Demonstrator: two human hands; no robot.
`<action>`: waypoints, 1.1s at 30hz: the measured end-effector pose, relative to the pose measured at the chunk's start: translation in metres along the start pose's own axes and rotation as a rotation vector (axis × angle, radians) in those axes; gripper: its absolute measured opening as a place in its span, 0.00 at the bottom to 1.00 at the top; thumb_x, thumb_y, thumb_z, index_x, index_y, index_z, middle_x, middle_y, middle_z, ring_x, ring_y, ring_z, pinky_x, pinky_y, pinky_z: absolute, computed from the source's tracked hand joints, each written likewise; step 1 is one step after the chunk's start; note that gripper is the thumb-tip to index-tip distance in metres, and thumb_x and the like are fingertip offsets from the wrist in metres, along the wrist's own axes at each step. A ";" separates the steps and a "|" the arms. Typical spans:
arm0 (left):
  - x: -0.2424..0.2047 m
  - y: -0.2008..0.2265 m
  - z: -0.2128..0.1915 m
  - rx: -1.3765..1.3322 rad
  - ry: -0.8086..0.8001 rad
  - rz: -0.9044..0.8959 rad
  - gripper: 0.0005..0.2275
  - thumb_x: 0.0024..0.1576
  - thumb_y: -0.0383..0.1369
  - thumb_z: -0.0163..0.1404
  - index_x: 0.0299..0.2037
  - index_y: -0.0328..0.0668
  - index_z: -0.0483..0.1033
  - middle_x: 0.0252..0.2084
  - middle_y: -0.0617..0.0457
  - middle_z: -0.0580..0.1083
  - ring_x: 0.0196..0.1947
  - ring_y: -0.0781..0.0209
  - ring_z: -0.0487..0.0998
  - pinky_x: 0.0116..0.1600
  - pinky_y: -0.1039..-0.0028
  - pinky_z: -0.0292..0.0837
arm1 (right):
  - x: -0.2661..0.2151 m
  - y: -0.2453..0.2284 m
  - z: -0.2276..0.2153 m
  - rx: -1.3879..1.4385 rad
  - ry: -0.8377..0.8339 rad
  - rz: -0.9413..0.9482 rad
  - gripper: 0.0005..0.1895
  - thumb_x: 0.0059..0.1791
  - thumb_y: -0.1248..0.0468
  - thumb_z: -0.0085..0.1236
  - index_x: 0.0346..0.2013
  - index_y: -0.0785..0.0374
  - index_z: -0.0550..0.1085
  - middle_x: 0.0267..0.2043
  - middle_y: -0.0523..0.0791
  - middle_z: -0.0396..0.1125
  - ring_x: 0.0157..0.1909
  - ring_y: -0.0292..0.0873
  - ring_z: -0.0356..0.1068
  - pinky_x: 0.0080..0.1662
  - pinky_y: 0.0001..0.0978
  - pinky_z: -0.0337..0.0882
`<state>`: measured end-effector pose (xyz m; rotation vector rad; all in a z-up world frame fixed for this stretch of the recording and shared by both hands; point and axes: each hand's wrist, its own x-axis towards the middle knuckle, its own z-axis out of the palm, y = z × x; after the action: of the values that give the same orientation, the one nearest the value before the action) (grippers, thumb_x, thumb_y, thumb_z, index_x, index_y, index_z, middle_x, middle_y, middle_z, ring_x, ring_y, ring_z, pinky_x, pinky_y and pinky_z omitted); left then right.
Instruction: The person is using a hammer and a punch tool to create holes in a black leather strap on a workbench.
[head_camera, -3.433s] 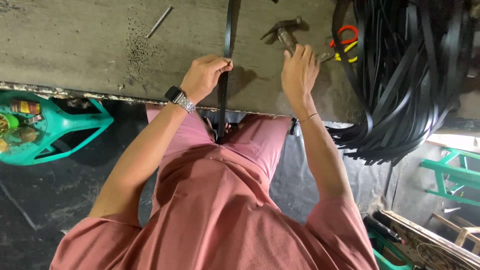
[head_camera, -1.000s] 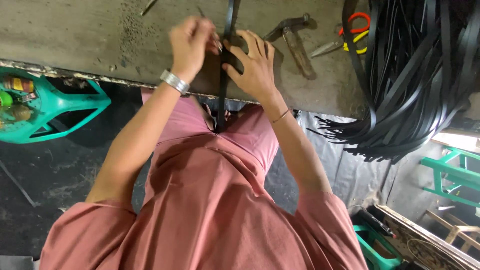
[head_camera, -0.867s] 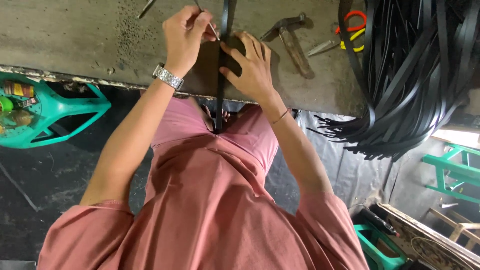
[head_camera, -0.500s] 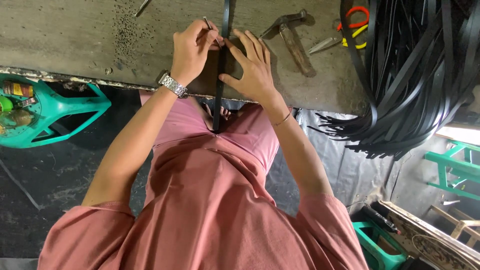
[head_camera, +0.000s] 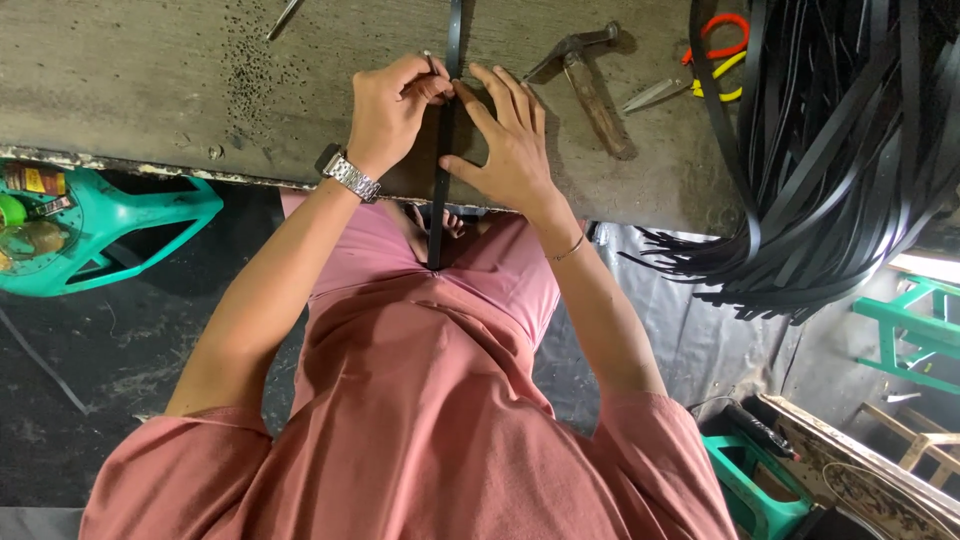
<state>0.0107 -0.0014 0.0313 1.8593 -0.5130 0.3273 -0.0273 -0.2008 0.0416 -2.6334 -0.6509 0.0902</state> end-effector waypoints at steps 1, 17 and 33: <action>0.000 0.001 0.000 -0.030 -0.009 -0.012 0.02 0.63 0.19 0.54 0.38 0.30 0.78 0.33 0.46 0.81 0.33 0.58 0.85 0.39 0.78 0.84 | 0.000 0.000 0.000 0.000 0.013 -0.007 0.38 0.52 0.35 0.55 0.67 0.58 0.68 0.76 0.45 0.46 0.78 0.54 0.43 0.71 0.62 0.46; -0.003 -0.006 0.002 0.015 -0.110 0.074 0.04 0.65 0.17 0.52 0.41 0.33 0.78 0.36 0.46 0.81 0.37 0.58 0.84 0.44 0.76 0.83 | -0.001 0.002 0.003 0.003 0.034 -0.017 0.38 0.52 0.34 0.54 0.63 0.61 0.71 0.76 0.45 0.46 0.78 0.54 0.43 0.72 0.60 0.46; -0.007 -0.012 0.006 0.107 -0.168 0.155 0.04 0.61 0.18 0.56 0.40 0.34 0.76 0.41 0.48 0.81 0.37 0.56 0.82 0.40 0.68 0.81 | -0.039 0.072 -0.042 -0.264 0.279 0.408 0.15 0.59 0.58 0.49 0.53 0.67 0.69 0.48 0.53 0.63 0.38 0.62 0.71 0.35 0.53 0.70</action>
<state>0.0102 -0.0021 0.0166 1.9654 -0.7705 0.3077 -0.0244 -0.2922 0.0481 -2.9177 -0.0270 -0.2561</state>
